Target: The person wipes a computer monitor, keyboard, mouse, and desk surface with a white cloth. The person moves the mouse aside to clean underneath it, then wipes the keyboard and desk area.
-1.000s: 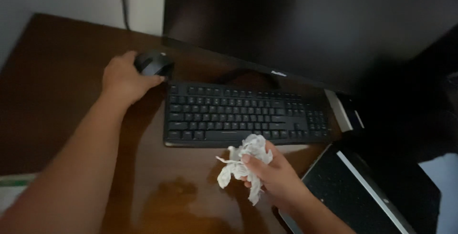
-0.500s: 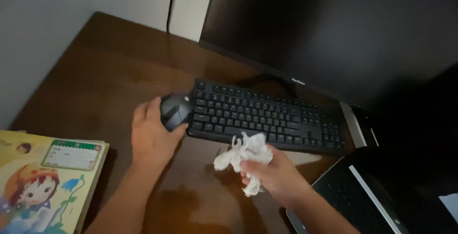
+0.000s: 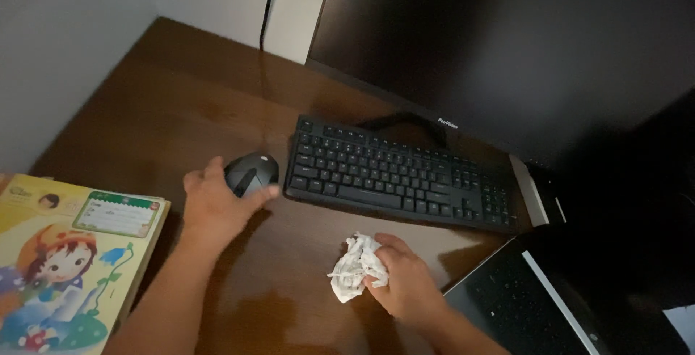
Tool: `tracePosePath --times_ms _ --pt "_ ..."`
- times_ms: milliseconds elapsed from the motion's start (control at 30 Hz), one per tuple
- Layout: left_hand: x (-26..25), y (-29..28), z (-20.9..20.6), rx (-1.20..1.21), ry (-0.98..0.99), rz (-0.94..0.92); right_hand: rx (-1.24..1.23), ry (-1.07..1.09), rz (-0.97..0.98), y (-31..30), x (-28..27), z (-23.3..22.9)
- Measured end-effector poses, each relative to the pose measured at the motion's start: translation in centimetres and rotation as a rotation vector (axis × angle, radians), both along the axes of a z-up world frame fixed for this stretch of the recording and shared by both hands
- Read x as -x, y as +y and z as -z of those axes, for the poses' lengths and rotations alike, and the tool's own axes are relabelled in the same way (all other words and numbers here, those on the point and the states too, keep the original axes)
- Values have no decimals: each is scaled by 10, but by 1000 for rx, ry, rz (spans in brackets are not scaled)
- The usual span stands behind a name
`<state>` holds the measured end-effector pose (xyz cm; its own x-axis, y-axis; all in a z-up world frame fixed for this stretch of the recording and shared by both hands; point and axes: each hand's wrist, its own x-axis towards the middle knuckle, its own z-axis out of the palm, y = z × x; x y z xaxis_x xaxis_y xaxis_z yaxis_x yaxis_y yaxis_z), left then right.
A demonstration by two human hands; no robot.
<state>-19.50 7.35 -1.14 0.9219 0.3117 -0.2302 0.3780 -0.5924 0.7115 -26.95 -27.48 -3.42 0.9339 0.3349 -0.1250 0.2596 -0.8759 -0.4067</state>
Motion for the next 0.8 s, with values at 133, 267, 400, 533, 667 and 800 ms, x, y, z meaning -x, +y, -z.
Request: tracePosePath --times_ms 133,267,400,533,667,800 --pt "-2 3 -47 279 135 -214 -67 127 115 13 3 -29" --pt "-3 9 -60 712 235 -364 -82 322 376 28 3 -60" --pt "-3 14 -25 1268 150 -458 -127 395 589 39 1 -80" --pt "23 -8 -86 1499 124 -612 -428 496 687 49 -6 -111" --pt "29 -32 -106 1652 108 -459 -621 403 764 72 -15 -160" --pt "9 -67 -73 1755 178 -287 -686 19 688 78 -34 -152"
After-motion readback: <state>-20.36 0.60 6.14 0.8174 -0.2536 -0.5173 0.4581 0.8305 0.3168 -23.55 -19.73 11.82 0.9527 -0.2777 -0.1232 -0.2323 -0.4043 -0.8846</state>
